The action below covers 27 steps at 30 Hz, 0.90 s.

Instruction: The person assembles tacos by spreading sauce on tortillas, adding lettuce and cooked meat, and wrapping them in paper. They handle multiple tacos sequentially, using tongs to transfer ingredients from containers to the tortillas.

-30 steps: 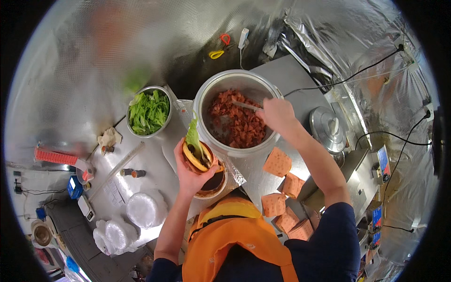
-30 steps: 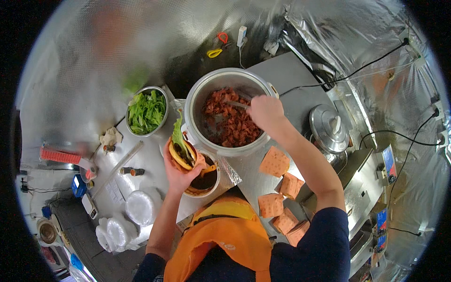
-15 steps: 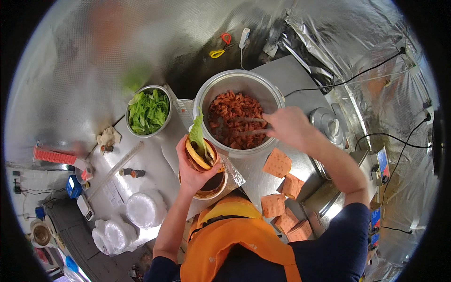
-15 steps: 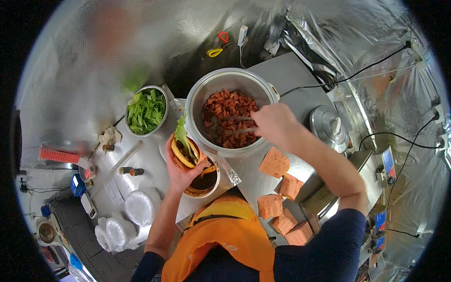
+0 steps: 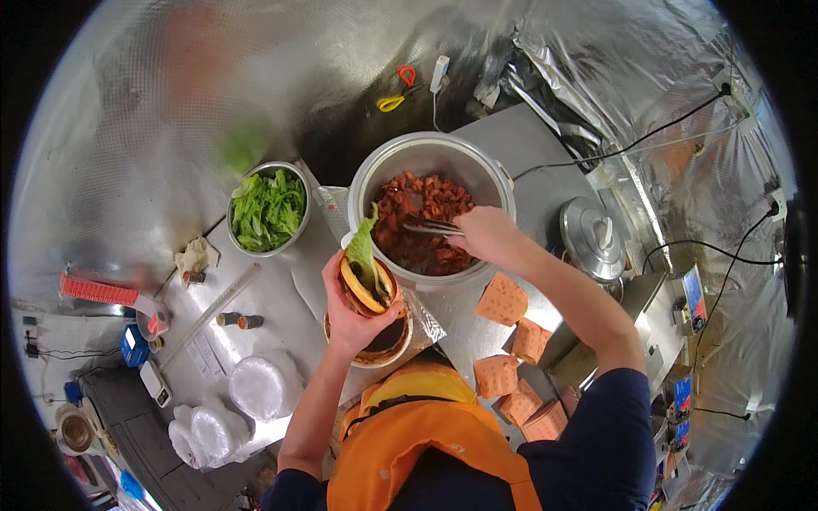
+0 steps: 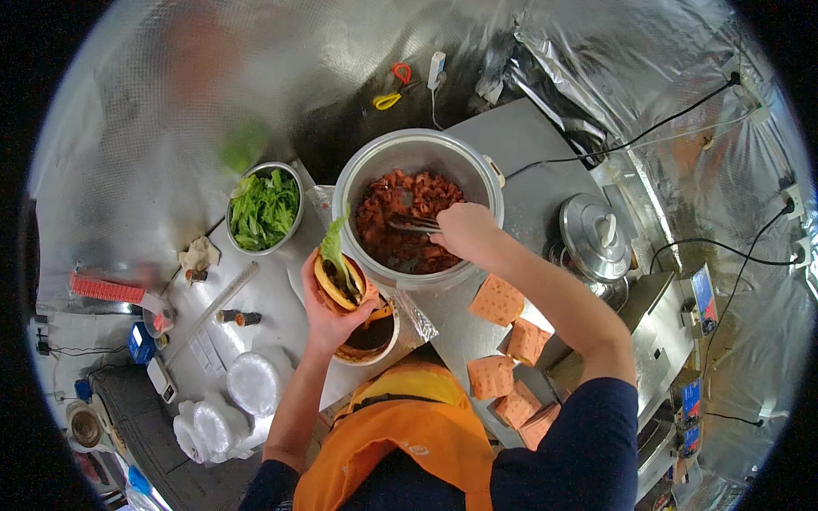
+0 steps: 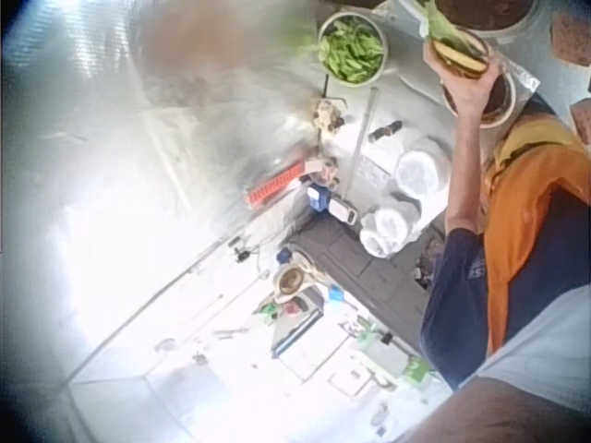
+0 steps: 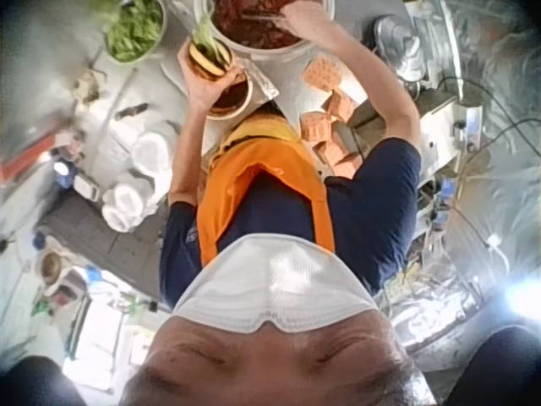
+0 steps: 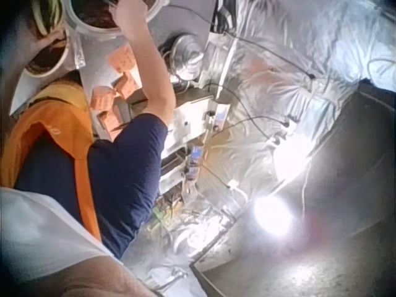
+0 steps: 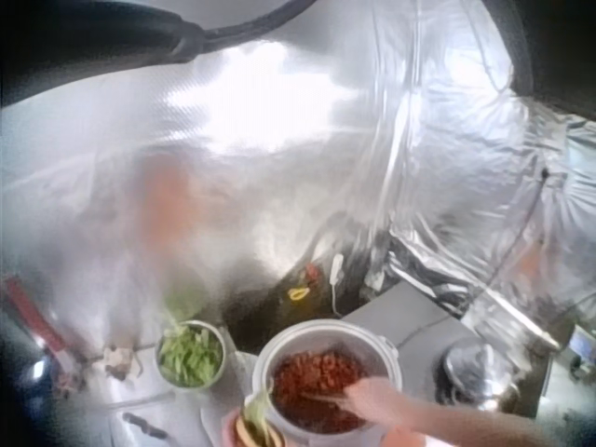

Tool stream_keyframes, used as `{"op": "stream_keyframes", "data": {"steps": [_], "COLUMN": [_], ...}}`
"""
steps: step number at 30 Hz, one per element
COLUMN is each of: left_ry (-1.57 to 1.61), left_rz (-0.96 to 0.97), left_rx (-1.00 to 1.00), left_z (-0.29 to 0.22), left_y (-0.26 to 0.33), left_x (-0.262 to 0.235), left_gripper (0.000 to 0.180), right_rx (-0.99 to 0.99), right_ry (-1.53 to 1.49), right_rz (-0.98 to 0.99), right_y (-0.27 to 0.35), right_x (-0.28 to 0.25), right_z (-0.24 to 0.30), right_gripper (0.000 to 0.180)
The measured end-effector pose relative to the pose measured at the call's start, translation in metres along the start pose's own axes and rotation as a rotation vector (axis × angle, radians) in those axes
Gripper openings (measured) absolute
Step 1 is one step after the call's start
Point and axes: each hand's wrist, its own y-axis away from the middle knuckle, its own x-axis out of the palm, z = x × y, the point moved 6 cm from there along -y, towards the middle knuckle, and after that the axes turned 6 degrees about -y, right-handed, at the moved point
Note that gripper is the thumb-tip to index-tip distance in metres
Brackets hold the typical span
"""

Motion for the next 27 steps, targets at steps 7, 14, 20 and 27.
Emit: {"op": "stream_keyframes", "data": {"steps": [7, 14, 20, 27], "left_ry": [-0.026, 0.033, 0.012, -0.014], "left_rz": [0.003, -0.010, 0.003, -0.069], "left_rx": [-0.070, -0.009, -0.012, -0.019], "left_z": [0.031, 0.014, 0.018, 0.009], "left_y": [0.006, 0.002, 0.001, 0.008], "left_x": [-0.003, -0.002, 0.003, -0.010], "left_gripper": [0.114, 0.109, 0.105, 0.109], "right_rx": [0.008, 0.226, 0.001, 0.337], "right_ry": [0.166, -0.026, 0.215, 0.090], "right_rz": [0.014, -0.050, 0.044, 0.018], "right_y": [0.022, 0.006, 0.010, 0.005], "right_x": [0.015, -0.011, 0.023, -0.051], "right_z": [0.018, -0.015, 0.069, -0.020], "right_gripper": [0.039, 0.036, 0.045, 0.023]}}
